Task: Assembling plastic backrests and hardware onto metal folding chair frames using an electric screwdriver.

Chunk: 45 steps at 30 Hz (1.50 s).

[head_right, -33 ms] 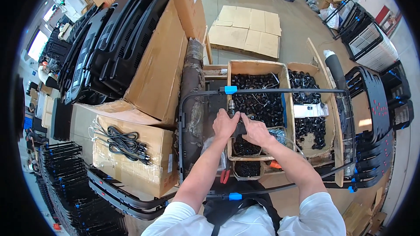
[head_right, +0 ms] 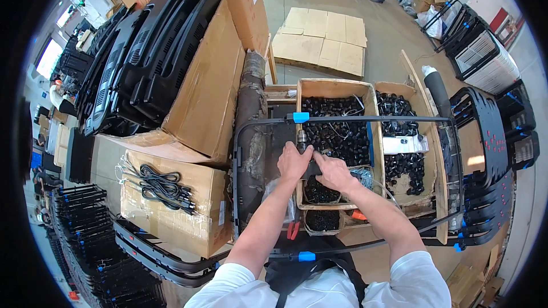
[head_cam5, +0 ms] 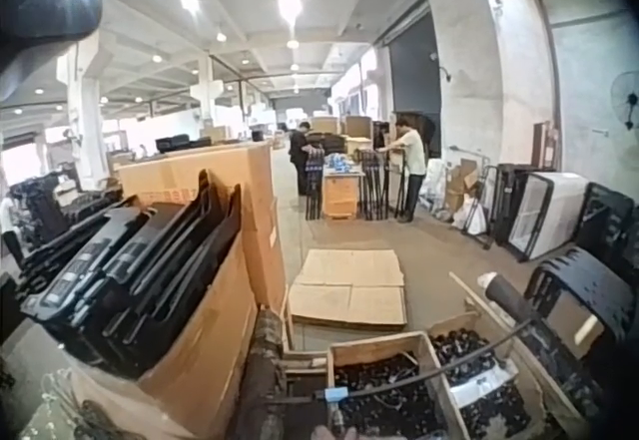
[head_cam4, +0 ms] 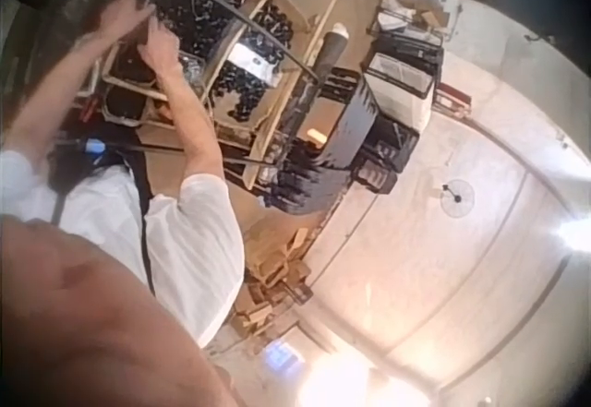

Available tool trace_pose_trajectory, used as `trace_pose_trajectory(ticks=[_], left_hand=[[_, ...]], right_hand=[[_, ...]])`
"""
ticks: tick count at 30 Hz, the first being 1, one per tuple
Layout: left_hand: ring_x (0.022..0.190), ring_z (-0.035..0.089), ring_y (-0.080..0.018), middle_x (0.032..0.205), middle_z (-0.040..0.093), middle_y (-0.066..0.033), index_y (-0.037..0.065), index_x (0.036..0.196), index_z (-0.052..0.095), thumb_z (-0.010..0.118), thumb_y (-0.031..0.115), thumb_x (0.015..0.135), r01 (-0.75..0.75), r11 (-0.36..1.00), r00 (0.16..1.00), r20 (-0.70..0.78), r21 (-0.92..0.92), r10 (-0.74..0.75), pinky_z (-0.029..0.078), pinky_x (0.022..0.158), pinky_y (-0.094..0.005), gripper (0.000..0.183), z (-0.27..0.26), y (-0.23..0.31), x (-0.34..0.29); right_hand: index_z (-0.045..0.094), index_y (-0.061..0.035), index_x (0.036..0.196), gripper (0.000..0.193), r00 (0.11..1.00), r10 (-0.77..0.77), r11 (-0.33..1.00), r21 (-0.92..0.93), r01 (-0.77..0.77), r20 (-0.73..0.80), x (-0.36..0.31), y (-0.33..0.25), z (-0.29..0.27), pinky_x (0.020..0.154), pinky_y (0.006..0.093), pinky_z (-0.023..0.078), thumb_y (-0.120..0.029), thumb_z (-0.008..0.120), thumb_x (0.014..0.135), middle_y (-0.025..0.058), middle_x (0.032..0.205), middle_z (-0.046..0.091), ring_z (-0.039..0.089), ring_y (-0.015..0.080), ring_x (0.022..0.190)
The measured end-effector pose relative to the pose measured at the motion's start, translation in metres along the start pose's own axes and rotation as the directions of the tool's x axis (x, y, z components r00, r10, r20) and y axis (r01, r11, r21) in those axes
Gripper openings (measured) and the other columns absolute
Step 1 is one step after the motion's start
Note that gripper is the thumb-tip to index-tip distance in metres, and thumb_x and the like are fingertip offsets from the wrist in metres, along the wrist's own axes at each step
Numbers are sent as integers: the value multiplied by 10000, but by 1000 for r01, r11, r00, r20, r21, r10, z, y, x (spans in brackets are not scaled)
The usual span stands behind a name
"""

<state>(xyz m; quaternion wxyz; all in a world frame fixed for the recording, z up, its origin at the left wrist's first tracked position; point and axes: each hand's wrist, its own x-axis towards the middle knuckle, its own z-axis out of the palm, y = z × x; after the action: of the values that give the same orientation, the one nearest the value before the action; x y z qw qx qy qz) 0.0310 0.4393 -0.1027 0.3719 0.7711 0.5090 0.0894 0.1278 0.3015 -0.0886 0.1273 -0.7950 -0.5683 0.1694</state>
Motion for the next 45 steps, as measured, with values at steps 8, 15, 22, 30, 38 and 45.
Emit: trace_pose_trajectory(ticks=[8, 15, 22, 30, 38, 45], left_hand=[[1092, 706, -471, 1156, 720, -279, -20, 1122, 599, 758, 556, 867, 9, 1000, 999, 39, 13, -10, 561, 946, -548, 649, -3, -6, -1], [1104, 708, -464, 1169, 722, -279, -20, 1136, 597, 761, 557, 863, 1, 1000, 999, 47, 19, -2, 561, 957, -543, 659, -5, -6, -6], [1110, 710, -455, 1161, 732, -279, -22, 1139, 617, 761, 566, 859, -19, 999, 999, 32, 41, 18, 566, 955, -534, 667, -4, -8, -12], [1107, 710, -450, 1169, 725, -276, -30, 1107, 648, 765, 541, 864, -24, 997, 1000, -16, 68, 25, 566, 951, -533, 631, -6, -24, -47], [976, 688, -260, 1048, 739, -213, -57, 1181, 673, 664, 494, 1031, 117, 744, 993, 70, -657, -95, 540, 885, -410, 571, -30, -62, -276], [792, 532, -127, 846, 646, -35, -13, 1004, 680, 674, 433, 1048, 99, 683, 978, -56, -723, -202, 491, 723, -340, 449, -10, -160, -460]], right_hand=[[555, -39, 1256, 626, 997, -41, 999, 5, 42, -60, -4, -10, 13, 909, 492, 580, -81, 851, 707, 173, 1391, 542, 680, 412, 1100], [560, -48, 1257, 622, 998, -35, 999, 1, 35, -51, -8, -11, 13, 907, 493, 580, -86, 855, 711, 165, 1390, 541, 682, 407, 1102], [547, -53, 1258, 597, 995, -59, 998, -20, 57, -84, -18, -16, 10, 891, 501, 583, -68, 812, 723, 172, 1347, 552, 683, 405, 1088], [543, -48, 1323, 632, 990, -74, 997, 2, 75, -122, -56, -35, 18, 894, 498, 583, -77, 787, 740, 189, 1342, 547, 686, 411, 1077], [551, -14, 1387, 680, 933, -227, 965, 62, 254, -279, -245, -128, -10, 909, 482, 567, -63, 774, 746, 190, 1325, 542, 652, 382, 1124], [503, -33, 1470, 793, 961, -276, 948, 157, 276, -19, -390, -171, 77, 884, 469, 562, -142, 801, 743, 178, 1088, 617, 678, 371, 988]])
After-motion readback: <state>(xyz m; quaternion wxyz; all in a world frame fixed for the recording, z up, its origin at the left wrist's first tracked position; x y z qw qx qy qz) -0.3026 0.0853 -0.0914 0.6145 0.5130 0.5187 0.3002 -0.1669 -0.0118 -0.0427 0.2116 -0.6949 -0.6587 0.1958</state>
